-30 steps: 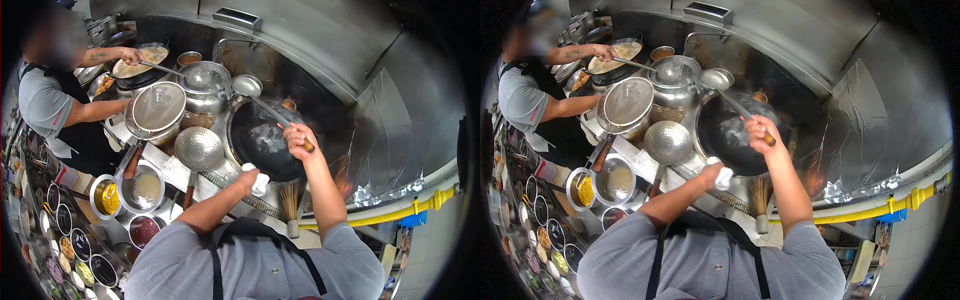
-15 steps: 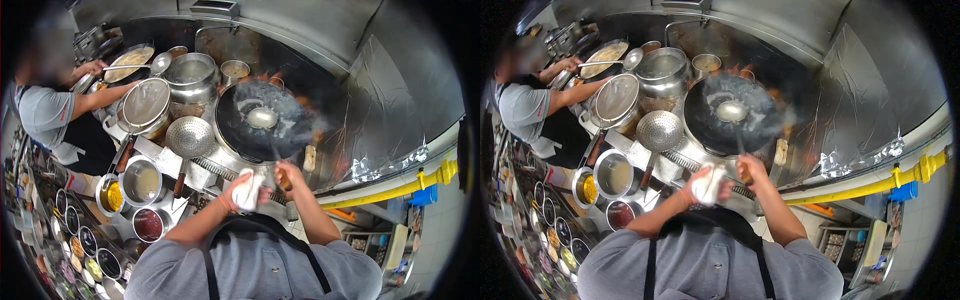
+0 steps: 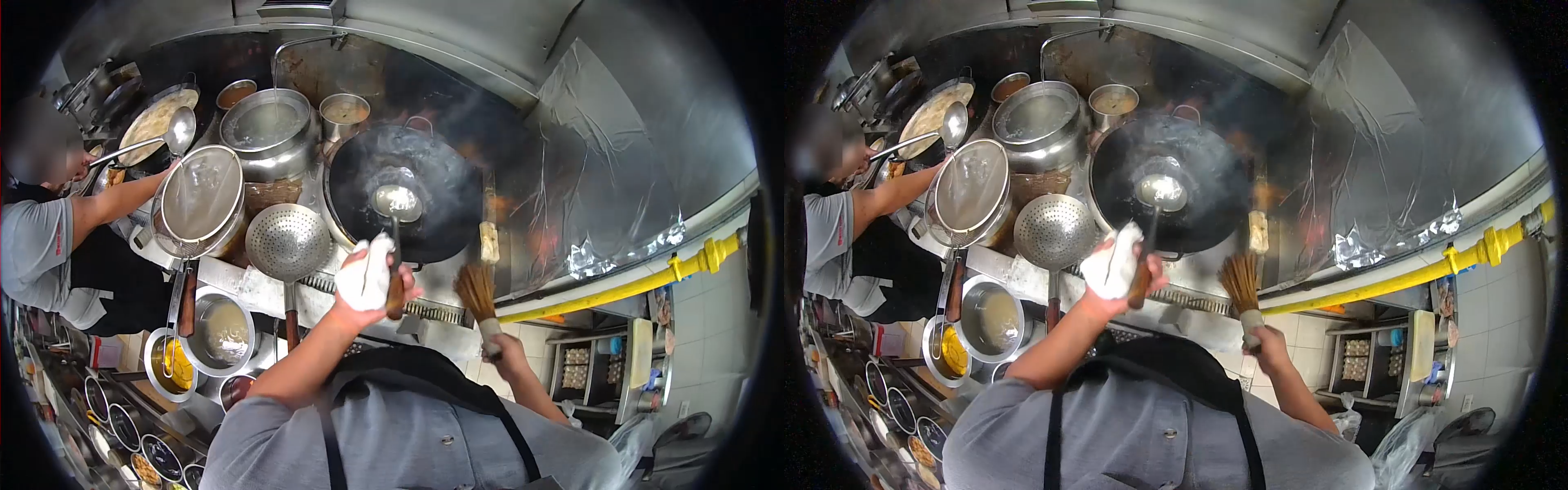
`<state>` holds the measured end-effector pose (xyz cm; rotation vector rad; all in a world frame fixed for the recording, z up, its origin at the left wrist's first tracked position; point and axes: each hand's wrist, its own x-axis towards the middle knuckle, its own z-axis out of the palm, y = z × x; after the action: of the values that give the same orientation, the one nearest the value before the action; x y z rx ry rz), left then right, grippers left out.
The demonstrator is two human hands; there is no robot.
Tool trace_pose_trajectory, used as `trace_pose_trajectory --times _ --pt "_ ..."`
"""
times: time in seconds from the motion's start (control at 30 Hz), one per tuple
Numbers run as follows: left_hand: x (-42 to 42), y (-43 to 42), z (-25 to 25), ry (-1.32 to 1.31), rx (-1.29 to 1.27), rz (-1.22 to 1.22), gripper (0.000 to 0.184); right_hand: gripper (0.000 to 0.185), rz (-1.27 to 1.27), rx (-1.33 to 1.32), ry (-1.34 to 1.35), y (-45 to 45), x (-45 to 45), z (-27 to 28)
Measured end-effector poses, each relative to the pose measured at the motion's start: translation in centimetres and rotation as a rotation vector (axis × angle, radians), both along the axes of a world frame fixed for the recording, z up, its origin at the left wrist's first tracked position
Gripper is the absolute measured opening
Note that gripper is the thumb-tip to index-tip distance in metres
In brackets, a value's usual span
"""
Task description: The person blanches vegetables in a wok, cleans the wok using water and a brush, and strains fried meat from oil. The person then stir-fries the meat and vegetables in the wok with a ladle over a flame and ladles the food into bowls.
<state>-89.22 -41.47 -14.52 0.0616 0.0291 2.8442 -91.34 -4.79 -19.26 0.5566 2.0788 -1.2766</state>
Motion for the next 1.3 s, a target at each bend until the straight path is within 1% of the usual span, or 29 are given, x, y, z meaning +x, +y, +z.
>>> trace_pose_trajectory --times 0.07,0.13,0.2,0.27,0.33,0.4,0.43,0.47,0.53,0.6,0.63,0.67,0.73,0.77,0.8,0.83,0.87,0.9,0.93,0.97,1.0,1.03,1.07,1.1,1.13,1.17,1.2,1.27,1.3 --pt "1.0 -0.3 -0.4 -0.050 0.010 -0.005 0.043 0.051 -0.197 -0.558 0.156 -3.4 2.5 5.1" --pt "1.0 -0.6 -1.6 -0.120 0.165 -0.131 0.042 0.055 0.219 -0.253 0.520 -7.0 -1.0 8.1" --pt "0.8 -0.7 -1.2 -0.132 0.098 -0.147 0.040 0.058 0.467 -0.061 0.855 -9.9 -8.0 5.5" --pt "0.3 -0.4 -1.6 -0.121 0.087 -0.185 0.037 0.054 0.769 0.219 0.976 -14.0 -14.5 3.8" --pt "0.4 0.2 -1.8 -0.149 0.067 -0.131 0.036 0.042 1.141 0.683 0.903 -17.8 -19.2 4.3" --pt "0.3 0.3 -2.5 -0.229 -0.021 -0.048 0.036 0.043 1.194 0.957 0.937 -21.1 -22.9 6.4" --pt "0.2 0.0 -2.5 -0.210 0.138 -0.092 0.037 0.043 1.198 0.944 0.947 -21.9 -22.9 5.7" --pt "0.3 -0.1 -2.6 -0.209 0.124 -0.084 0.037 0.041 1.237 0.981 0.983 -22.8 -22.9 5.0" --pt "0.2 -0.1 -2.7 -0.086 0.141 -0.047 0.039 0.039 1.257 1.012 1.026 -23.2 -23.9 4.7" --pt "0.8 0.3 -2.8 -0.102 0.152 -0.051 0.042 0.035 1.415 1.090 0.938 -22.8 -25.0 6.0" --pt "0.7 0.1 -3.2 -0.114 0.220 -0.074 0.043 0.033 1.337 1.045 1.051 -23.0 -26.2 6.1" --pt "0.4 -0.2 -3.2 -0.118 0.284 -0.091 0.044 0.033 1.334 1.032 1.065 -23.2 -25.6 5.7" --pt "0.4 -0.7 -1.1 -0.126 0.301 -0.111 0.046 0.031 1.319 0.903 1.067 -22.9 -24.0 4.8" --pt "0.4 -0.6 -0.1 -0.156 0.306 -0.099 0.044 0.029 1.393 0.771 1.005 -21.9 -23.6 4.3" --pt "0.4 -0.4 0.6 -0.191 0.314 -0.086 0.043 0.029 1.386 0.759 1.004 -21.6 -23.5 3.0" --pt "-1.2 -0.7 -1.0 -0.243 0.277 0.003 0.042 0.030 1.192 0.810 0.910 -21.5 -23.3 1.6" --pt "-2.4 -1.0 -1.2 -0.291 0.164 0.036 0.044 0.031 1.005 0.862 0.820 -21.4 -23.1 0.8" --pt "-4.1 -2.3 -2.9 -0.204 0.019 -0.014 0.044 0.033 1.043 0.892 0.759 -21.5 -21.4 0.9" --pt "-4.6 -3.6 -4.2 -0.133 -0.130 -0.068 0.044 0.033 1.072 0.799 0.823 -20.8 -20.6 0.4" --pt "-4.2 -4.3 -3.7 -0.139 -0.140 -0.068 0.044 0.032 1.079 0.785 0.886 -19.0 -21.7 -0.2" --pt "-3.9 -4.6 -2.9 -0.258 -0.324 -0.003 0.044 0.031 1.088 0.777 0.955 -17.5 -23.5 -0.6" --pt "-3.7 -5.2 -2.0 -0.373 -0.507 0.067 0.044 0.030 1.094 0.883 0.888 -16.9 -23.8 2.2" --pt "-3.2 -5.7 -1.5 -0.368 -0.446 0.033 0.041 0.030 1.100 0.985 0.811 -16.4 -23.3 5.9" --pt "-3.1 -6.3 -1.5 -0.318 -0.345 -0.048 0.042 0.029 1.003 0.938 0.807 -16.3 -23.3 7.6" --pt "-3.0 -6.6 -1.6 -0.271 -0.243 -0.131 0.044 0.029 0.905 0.891 0.794 -16.3 -23.7 8.3" --pt "-2.5 -5.7 -0.7 -0.332 -0.131 -0.081 0.042 0.032 0.815 0.821 0.824 -16.4 -24.9 7.1" --pt "-2.7 -5.0 -1.2 -0.338 -0.131 -0.088 0.042 0.032 0.811 0.821 0.815 -16.5 -23.3 7.2" --pt "-3.3 -3.5 -2.3 -0.230 0.008 -0.020 0.042 0.041 0.767 0.346 0.583 -17.5 -19.4 6.8" --pt "-3.6 -2.5 -2.8 -0.208 -0.007 0.035 0.042 0.045 0.906 0.396 0.632 -17.5 -18.9 5.8"
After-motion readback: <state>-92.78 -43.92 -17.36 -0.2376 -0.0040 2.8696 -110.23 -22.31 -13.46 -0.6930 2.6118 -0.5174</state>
